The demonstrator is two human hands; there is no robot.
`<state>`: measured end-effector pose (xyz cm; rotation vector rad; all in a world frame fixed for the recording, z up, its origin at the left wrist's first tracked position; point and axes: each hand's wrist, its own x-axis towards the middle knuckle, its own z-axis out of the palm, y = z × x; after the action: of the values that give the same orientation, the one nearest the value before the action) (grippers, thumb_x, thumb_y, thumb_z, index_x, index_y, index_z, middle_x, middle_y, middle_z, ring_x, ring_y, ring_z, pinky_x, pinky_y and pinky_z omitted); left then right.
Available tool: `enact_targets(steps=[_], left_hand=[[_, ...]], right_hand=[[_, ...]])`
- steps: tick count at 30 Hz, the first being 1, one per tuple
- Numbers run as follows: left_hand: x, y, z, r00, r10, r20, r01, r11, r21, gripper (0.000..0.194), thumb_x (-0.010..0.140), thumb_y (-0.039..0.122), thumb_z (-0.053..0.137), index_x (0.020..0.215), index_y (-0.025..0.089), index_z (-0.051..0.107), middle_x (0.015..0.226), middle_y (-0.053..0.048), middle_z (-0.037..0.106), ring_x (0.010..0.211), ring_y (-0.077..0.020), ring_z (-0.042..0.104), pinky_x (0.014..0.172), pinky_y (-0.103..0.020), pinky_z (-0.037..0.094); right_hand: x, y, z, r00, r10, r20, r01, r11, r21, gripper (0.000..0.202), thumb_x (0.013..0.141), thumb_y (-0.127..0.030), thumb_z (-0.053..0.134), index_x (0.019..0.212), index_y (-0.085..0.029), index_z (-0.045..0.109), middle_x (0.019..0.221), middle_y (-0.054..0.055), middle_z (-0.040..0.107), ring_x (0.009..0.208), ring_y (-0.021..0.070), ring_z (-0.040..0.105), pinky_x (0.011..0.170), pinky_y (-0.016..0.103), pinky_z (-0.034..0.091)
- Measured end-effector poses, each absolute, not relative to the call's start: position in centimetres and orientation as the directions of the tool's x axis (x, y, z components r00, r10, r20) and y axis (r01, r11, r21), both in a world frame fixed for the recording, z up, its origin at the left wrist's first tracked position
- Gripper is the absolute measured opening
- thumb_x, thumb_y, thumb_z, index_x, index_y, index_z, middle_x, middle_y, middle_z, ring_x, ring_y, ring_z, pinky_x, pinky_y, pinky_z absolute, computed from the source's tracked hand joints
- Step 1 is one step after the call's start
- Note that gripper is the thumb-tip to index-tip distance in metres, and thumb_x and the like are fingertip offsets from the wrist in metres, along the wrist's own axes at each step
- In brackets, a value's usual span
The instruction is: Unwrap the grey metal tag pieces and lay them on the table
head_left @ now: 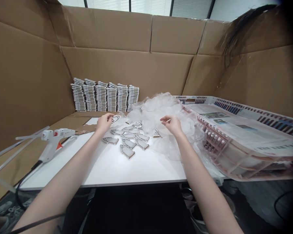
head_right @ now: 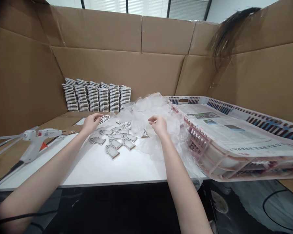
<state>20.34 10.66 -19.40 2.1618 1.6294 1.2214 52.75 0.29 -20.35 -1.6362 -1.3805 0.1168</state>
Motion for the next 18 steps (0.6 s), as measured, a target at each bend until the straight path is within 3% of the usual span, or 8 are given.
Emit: enact_targets(steps=[4, 10, 18], left_hand=[[20.56, 10.44, -19.29, 0.078, 0.852, 0.517, 0.713, -0.41, 0.569, 0.034, 0.084, 0.022, 0.046, 0.107, 0.015, 0.069, 0.097, -0.009, 0.072, 0.084, -0.0223, 0.063, 0.078, -0.029, 0.044], [20.72, 10.11, -19.11, 0.104, 0.837, 0.538, 0.697, -0.447, 0.561, 0.033, 0.084, 0.023, 0.047, 0.106, 0.016, 0.07, 0.095, -0.008, 0.072, 0.08, -0.0218, 0.061, 0.075, -0.028, 0.043], [20.85, 10.3, -19.21, 0.117, 0.82, 0.561, 0.69, -0.473, 0.548, 0.032, 0.084, 0.023, 0.047, 0.105, 0.016, 0.07, 0.091, -0.008, 0.071, 0.078, -0.0216, 0.061, 0.07, -0.028, 0.041]], right_hand=[[52.77, 0.3, -20.37, 0.347, 0.791, 0.504, 0.72, 0.12, -0.684, 0.001, 0.068, -0.018, 0.068, 0.069, -0.018, 0.069, 0.07, 0.003, 0.069, 0.062, 0.0152, 0.06, 0.059, 0.026, 0.042], [52.99, 0.25, -20.42, 0.386, 0.787, 0.48, 0.688, 0.101, -0.718, 0.018, 0.063, -0.032, 0.076, 0.062, -0.018, 0.064, 0.062, 0.002, 0.065, 0.053, 0.0144, 0.057, 0.053, 0.027, 0.039], [52.93, 0.07, -20.15, 0.429, 0.778, 0.46, 0.629, 0.108, -0.77, 0.023, 0.061, -0.031, 0.078, 0.059, -0.018, 0.06, 0.056, 0.0, 0.06, 0.044, 0.0122, 0.052, 0.048, 0.026, 0.038]])
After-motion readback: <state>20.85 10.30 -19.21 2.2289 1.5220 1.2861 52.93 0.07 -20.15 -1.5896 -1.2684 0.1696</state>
